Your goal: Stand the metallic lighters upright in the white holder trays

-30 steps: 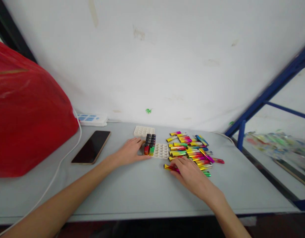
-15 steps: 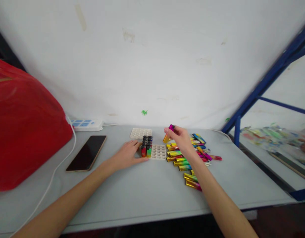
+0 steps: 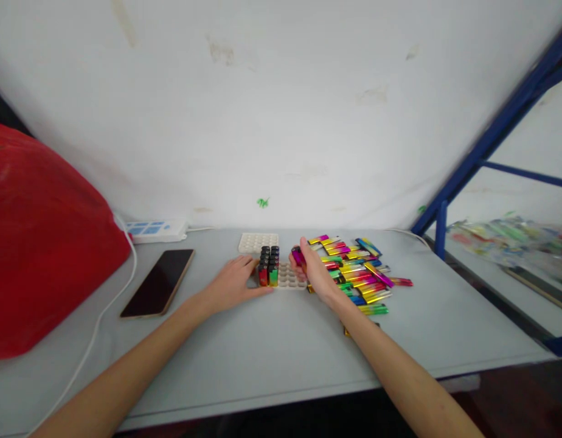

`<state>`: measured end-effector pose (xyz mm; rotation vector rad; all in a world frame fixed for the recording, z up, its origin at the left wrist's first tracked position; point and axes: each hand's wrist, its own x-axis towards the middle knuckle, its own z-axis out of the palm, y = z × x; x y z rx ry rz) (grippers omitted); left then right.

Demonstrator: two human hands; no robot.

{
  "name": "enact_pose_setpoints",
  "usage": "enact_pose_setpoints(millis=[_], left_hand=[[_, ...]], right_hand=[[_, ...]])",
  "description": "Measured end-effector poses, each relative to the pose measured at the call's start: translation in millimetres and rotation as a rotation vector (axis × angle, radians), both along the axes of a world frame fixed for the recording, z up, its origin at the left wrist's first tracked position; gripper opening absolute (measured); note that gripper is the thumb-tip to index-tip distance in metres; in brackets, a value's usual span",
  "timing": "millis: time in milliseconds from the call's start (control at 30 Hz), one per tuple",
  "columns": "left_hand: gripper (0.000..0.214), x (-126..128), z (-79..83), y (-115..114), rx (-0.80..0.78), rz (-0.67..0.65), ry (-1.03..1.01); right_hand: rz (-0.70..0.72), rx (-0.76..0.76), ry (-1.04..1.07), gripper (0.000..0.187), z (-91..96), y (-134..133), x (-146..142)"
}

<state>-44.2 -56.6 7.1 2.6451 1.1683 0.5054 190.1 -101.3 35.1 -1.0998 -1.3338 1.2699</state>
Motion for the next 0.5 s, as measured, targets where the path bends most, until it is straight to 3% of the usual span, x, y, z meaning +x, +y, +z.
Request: enact_pose_setpoints(millis=[133, 300, 500], left_hand=[[0.055, 0.5, 0.4, -0.1, 0.006, 0.018, 0.005], [0.056, 0.8, 0.2, -0.2, 0.017, 0.013, 0.024], [0.055, 1.4, 1.6, -0.1, 0.011, 0.013, 0.047]], right_hand=[[-0.126, -0.062, 0.027, 0.073, -1.4, 2.0, -3.5], [-0.191, -0.147, 0.113, 0.055, -4.4, 3.8, -5.4], [-0.232, -0.095, 0.022, 0.047, -8.3, 3.9, -4.4]])
